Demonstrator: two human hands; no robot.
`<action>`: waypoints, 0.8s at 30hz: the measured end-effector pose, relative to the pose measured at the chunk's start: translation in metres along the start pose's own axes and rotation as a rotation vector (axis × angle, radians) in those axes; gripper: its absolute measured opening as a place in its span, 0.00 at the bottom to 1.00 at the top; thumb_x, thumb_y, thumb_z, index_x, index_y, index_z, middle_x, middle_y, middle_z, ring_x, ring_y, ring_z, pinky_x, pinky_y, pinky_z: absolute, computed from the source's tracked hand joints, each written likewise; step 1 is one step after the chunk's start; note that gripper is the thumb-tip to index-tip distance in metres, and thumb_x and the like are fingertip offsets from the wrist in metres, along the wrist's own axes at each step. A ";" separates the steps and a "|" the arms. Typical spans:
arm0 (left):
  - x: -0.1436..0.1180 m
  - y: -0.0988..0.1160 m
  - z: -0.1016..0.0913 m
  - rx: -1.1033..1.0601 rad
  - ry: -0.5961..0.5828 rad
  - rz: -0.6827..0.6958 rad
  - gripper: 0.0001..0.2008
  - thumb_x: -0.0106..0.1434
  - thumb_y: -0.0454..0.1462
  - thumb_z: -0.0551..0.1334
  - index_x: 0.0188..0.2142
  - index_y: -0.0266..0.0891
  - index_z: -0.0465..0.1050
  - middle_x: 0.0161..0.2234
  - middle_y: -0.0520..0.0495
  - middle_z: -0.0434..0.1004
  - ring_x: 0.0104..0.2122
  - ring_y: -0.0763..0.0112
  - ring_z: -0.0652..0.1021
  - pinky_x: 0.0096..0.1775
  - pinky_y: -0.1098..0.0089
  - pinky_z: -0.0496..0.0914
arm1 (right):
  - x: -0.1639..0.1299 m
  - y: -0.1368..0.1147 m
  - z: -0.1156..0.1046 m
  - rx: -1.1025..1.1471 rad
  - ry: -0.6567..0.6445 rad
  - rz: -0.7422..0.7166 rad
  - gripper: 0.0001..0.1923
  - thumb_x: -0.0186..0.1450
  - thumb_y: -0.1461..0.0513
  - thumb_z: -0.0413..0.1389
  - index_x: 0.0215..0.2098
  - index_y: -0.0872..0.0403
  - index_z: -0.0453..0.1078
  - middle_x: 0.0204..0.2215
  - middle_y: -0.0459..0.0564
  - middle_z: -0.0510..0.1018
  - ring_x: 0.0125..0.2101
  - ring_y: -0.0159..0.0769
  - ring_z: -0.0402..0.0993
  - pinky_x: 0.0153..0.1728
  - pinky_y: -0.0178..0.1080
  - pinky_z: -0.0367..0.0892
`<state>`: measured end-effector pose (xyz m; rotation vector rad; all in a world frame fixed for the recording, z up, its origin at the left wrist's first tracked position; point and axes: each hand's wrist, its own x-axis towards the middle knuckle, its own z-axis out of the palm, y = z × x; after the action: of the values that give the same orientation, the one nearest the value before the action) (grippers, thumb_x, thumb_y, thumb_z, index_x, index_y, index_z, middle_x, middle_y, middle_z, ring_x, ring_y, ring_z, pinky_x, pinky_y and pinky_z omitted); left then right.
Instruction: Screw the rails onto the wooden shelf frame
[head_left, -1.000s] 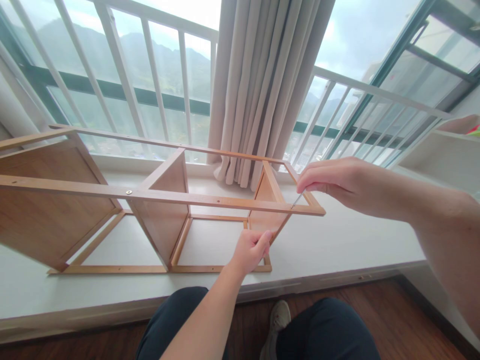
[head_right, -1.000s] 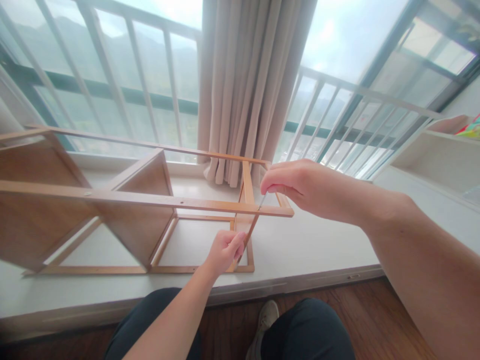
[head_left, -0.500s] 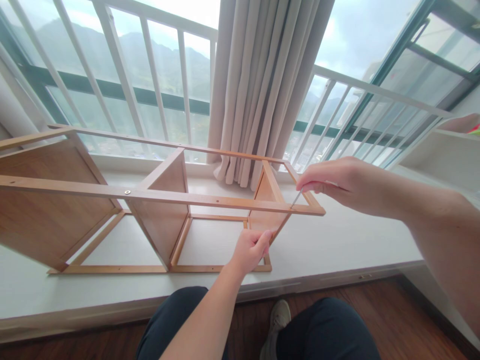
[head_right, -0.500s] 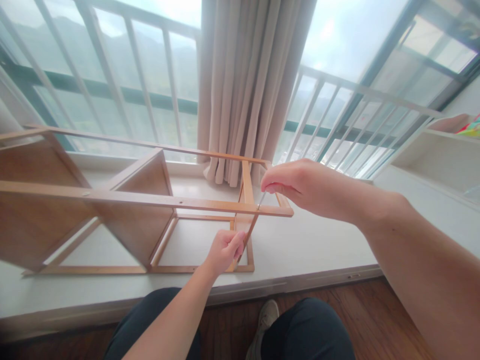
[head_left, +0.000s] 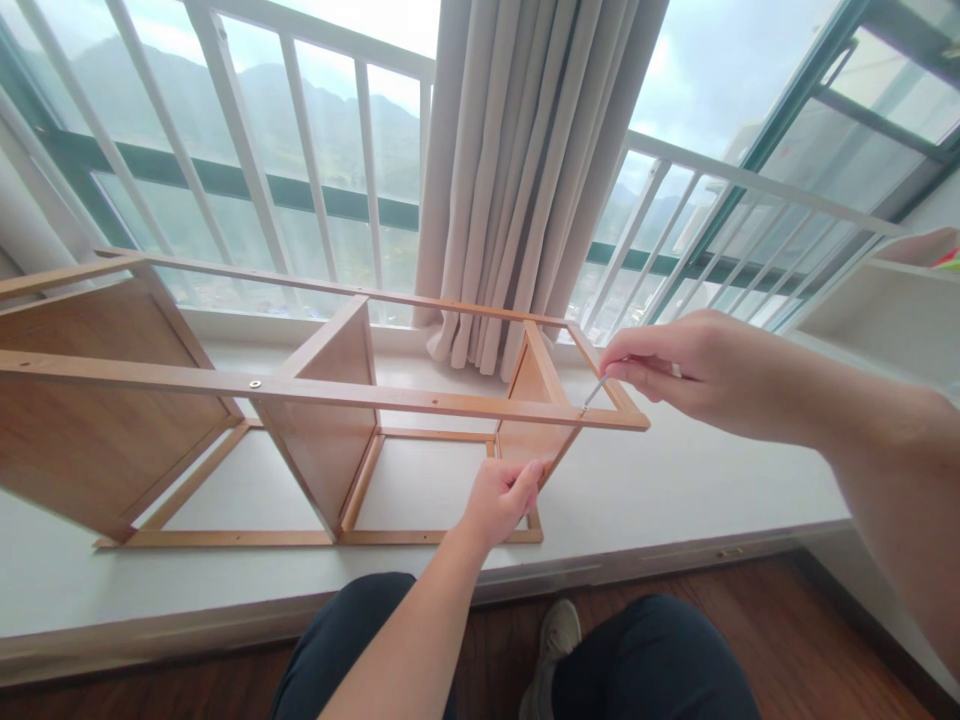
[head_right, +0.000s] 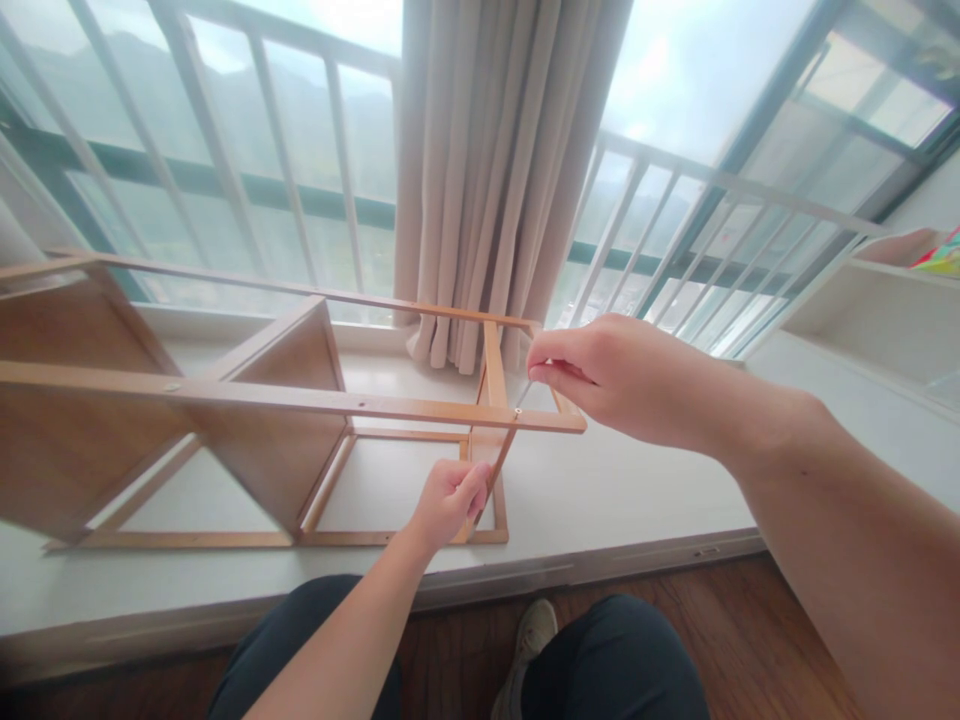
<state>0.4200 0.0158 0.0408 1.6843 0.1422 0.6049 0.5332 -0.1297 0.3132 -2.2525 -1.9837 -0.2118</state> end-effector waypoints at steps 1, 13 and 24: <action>0.000 0.000 0.000 -0.001 0.000 0.000 0.36 0.71 0.57 0.54 0.13 0.39 0.64 0.12 0.53 0.62 0.17 0.76 0.66 0.26 0.71 0.60 | 0.000 0.000 -0.001 0.002 0.006 -0.005 0.13 0.75 0.56 0.50 0.36 0.48 0.73 0.22 0.44 0.75 0.21 0.35 0.69 0.27 0.39 0.58; 0.001 0.002 0.000 0.010 -0.001 -0.011 0.36 0.71 0.59 0.54 0.13 0.39 0.64 0.11 0.53 0.62 0.17 0.76 0.65 0.26 0.71 0.60 | 0.003 0.015 0.004 0.066 0.025 -0.223 0.12 0.74 0.63 0.52 0.41 0.48 0.78 0.41 0.51 0.84 0.40 0.44 0.79 0.43 0.44 0.69; 0.002 -0.001 0.000 -0.002 -0.011 0.000 0.37 0.72 0.58 0.53 0.13 0.40 0.63 0.12 0.53 0.63 0.17 0.77 0.65 0.27 0.70 0.61 | 0.006 0.012 0.005 0.118 0.054 -0.255 0.12 0.75 0.63 0.53 0.41 0.48 0.80 0.41 0.51 0.84 0.40 0.42 0.80 0.42 0.42 0.70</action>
<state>0.4214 0.0170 0.0407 1.6856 0.1344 0.5956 0.5454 -0.1245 0.3092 -1.9016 -2.1887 -0.1736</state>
